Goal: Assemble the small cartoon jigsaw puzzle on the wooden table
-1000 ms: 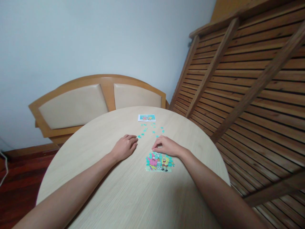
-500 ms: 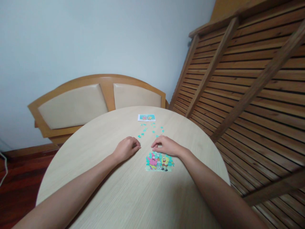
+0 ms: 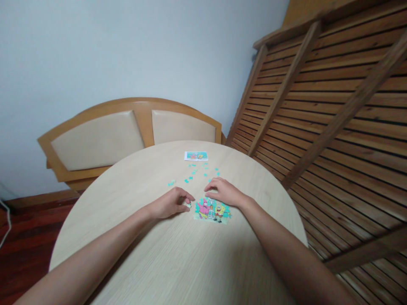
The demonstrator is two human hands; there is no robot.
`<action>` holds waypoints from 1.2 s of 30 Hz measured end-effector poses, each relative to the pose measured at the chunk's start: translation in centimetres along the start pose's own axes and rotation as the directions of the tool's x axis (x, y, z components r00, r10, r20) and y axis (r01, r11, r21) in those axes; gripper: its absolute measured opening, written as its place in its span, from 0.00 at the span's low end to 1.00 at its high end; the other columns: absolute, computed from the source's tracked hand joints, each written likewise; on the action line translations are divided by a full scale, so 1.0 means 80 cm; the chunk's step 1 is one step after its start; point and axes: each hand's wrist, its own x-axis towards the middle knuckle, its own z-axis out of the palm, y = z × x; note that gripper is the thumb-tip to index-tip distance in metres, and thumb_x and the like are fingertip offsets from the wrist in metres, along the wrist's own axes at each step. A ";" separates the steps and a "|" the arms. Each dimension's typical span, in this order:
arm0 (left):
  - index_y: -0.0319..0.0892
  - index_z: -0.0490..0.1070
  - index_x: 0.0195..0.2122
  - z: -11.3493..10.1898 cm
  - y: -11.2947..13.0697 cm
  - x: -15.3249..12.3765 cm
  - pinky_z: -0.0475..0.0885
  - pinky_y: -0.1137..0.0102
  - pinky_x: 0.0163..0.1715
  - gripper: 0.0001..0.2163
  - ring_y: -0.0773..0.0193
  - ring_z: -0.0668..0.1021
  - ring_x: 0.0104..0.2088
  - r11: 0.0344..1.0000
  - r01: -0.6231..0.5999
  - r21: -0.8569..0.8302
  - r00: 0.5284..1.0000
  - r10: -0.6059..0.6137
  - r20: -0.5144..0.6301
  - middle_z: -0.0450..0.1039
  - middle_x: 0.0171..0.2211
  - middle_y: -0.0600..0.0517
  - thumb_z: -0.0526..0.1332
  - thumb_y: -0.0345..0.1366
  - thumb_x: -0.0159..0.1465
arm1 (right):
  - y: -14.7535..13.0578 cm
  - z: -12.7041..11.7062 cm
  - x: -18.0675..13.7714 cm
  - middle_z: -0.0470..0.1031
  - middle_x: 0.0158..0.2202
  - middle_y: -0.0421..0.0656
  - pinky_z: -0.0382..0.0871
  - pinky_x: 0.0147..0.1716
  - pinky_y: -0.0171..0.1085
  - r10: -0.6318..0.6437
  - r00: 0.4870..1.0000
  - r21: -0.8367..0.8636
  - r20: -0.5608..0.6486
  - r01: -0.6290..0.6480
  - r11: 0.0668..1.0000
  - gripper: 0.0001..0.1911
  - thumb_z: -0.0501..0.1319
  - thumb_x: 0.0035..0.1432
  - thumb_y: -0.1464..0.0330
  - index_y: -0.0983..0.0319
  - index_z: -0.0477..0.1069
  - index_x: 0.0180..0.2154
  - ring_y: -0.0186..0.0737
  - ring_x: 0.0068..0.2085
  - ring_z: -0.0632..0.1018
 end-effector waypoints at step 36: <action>0.43 0.78 0.36 0.003 0.024 -0.007 0.67 0.65 0.50 0.07 0.58 0.75 0.46 0.938 -0.296 0.180 0.955 0.285 0.081 0.78 0.37 0.48 0.66 0.40 0.65 | 0.004 0.005 0.000 0.80 0.37 0.45 0.66 0.47 0.40 -0.048 0.999 0.006 -0.009 0.049 0.999 0.07 0.67 0.59 0.66 0.61 0.80 0.38 0.42 0.42 0.77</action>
